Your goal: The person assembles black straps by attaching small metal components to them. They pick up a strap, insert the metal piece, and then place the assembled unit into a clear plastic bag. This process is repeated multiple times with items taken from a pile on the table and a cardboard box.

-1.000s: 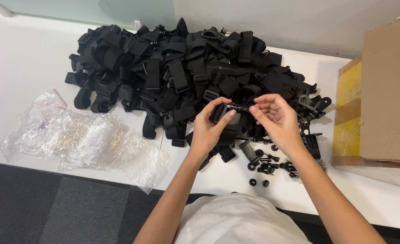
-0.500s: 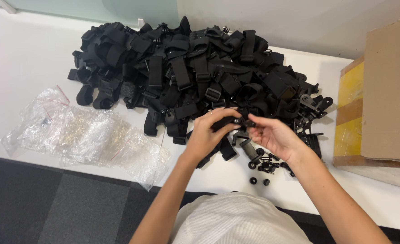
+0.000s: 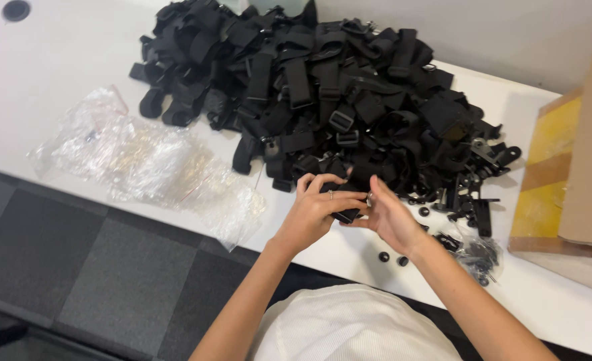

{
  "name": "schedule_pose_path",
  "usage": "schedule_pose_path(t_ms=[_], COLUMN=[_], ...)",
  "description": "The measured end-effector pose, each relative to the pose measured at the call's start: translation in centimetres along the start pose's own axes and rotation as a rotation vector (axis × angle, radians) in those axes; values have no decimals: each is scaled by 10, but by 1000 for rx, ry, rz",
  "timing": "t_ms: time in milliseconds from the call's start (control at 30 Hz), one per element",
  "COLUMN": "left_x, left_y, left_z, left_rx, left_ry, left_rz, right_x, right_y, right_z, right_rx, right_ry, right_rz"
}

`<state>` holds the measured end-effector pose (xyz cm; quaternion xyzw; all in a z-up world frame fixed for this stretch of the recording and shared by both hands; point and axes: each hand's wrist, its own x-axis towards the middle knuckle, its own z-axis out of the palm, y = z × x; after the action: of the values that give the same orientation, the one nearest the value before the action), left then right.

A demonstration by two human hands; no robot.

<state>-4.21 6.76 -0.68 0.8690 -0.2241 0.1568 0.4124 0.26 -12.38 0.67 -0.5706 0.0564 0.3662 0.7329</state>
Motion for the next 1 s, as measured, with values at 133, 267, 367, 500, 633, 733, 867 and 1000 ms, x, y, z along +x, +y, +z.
schedule_pose_path(t_ms=[133,267,367,500,633,733,867,1000], left_x=[-28,-68,-109,-144,-163,-172,-180,-183], left_y=[-6,-21,-48,-110,-152,-160,-159,-143], left_z=[13,8,-2,-4,-11,-13,-17,-25], left_rx=[-153,-465,-307,363,310,219,116,7], left_ry=[-38,-131,196,802,833,762,897,934], left_rz=[-169,-374,-336,-912,-1271,-1407,-1304,-1354], right_x=[14,27,33,39,46,59,75,87], right_y=[46,71,76,74,68,68,70,71], right_z=[0,-4,-2,10,22,31,34,34], right_rx=[43,40,113,79,27,37,76,68], right_ry=[69,124,214,172,103,94,70,82], right_rz=[43,50,91,20,-44,-31,-34,-12])
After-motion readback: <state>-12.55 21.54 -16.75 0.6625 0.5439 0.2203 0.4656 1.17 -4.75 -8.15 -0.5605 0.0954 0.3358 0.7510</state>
